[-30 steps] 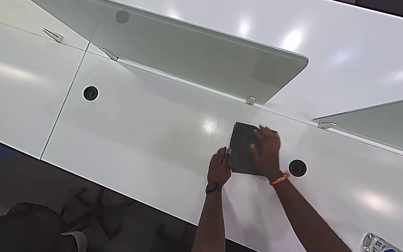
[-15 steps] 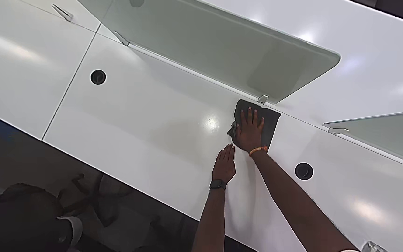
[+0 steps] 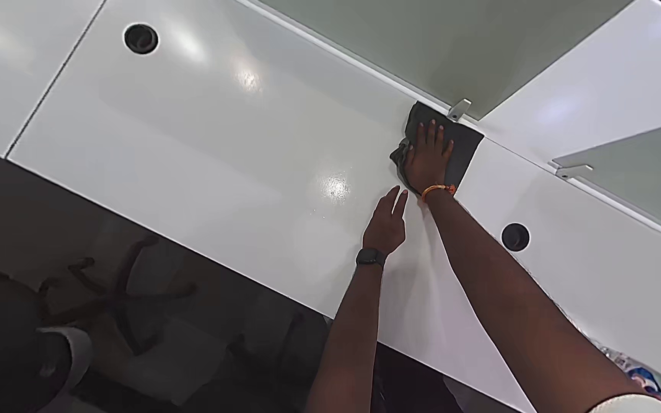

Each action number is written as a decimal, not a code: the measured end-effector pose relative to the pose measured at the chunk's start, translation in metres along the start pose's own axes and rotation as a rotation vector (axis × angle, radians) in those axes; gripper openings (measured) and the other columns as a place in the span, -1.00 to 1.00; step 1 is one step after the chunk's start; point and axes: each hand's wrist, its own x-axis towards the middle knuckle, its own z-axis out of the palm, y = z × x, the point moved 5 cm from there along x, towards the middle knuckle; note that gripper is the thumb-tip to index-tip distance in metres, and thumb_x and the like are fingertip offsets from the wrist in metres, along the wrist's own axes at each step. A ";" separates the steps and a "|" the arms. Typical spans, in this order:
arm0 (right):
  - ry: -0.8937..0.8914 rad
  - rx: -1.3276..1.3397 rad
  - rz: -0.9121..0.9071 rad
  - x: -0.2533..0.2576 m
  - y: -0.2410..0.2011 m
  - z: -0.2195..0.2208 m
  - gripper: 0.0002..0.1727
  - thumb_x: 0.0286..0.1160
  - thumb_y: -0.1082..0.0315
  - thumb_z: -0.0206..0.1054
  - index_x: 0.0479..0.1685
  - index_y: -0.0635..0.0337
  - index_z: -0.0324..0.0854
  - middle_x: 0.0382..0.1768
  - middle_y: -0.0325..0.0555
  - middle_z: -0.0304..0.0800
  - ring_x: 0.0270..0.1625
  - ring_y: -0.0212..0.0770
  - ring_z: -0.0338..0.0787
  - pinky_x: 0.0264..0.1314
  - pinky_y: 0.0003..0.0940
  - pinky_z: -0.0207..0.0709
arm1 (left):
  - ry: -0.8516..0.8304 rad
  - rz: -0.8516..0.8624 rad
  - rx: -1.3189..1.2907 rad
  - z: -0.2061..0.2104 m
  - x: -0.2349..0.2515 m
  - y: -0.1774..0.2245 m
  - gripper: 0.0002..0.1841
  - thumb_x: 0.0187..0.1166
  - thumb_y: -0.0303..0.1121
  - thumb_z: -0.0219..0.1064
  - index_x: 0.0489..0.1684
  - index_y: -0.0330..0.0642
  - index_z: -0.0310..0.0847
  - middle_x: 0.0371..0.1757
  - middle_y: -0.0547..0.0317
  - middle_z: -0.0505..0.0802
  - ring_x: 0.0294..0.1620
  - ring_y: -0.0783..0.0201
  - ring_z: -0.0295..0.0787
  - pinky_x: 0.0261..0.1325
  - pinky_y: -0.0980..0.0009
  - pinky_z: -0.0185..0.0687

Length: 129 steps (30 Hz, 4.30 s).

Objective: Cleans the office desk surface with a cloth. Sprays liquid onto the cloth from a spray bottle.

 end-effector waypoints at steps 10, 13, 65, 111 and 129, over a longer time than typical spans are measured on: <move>0.024 0.026 0.028 -0.140 -0.049 0.003 -0.26 0.75 -0.01 -0.30 0.92 0.04 -0.04 0.92 0.07 -0.13 0.94 0.17 -0.19 0.79 0.52 -0.36 | 0.259 -0.284 -0.113 -0.076 -0.159 0.023 -0.61 0.37 -0.54 0.12 0.07 -0.25 0.80 0.15 -0.16 0.84 0.28 -0.10 0.74 0.38 -0.02 0.60; 0.016 0.032 0.049 -0.197 -0.079 0.007 -0.26 0.77 -0.01 -0.32 0.91 0.10 -0.04 0.92 0.12 -0.17 0.94 0.21 -0.21 0.78 0.54 -0.35 | 0.356 -0.372 -0.080 -0.101 -0.225 0.011 -0.65 0.40 -0.50 0.08 -0.03 -0.26 0.81 0.11 -0.18 0.82 0.24 -0.06 0.74 0.36 0.06 0.62; -0.089 0.215 -0.513 -0.235 -0.189 0.010 -0.53 0.49 -0.20 0.21 0.15 -0.21 0.83 -0.03 -0.03 0.74 0.13 0.08 0.67 0.15 0.13 0.43 | 0.454 -0.571 0.023 -0.203 -0.291 -0.098 -0.80 0.42 -0.57 0.22 -0.20 -0.35 0.81 0.02 -0.14 0.83 0.16 0.07 0.77 0.32 0.29 0.67; 0.004 0.034 0.415 -0.149 -0.163 0.012 -0.21 0.41 -0.28 0.07 0.66 -0.16 0.44 0.82 -0.01 0.17 0.88 0.13 0.04 0.78 0.45 -0.27 | -0.265 0.027 0.384 -0.135 -0.119 -0.095 -0.64 0.67 -0.17 0.06 -0.03 -0.11 0.80 -0.14 0.04 0.87 -0.08 0.02 0.84 -0.13 0.12 0.71; 0.106 0.050 0.518 0.020 -0.157 -0.007 -0.29 0.37 -0.29 0.12 0.38 -0.03 0.60 0.32 0.12 0.61 0.46 0.25 0.52 0.36 0.38 0.29 | -0.261 0.022 0.382 -0.134 -0.120 -0.099 -0.74 0.57 -0.16 0.17 -0.38 -0.02 0.74 -0.27 0.13 0.79 -0.15 0.10 0.78 -0.16 0.20 0.67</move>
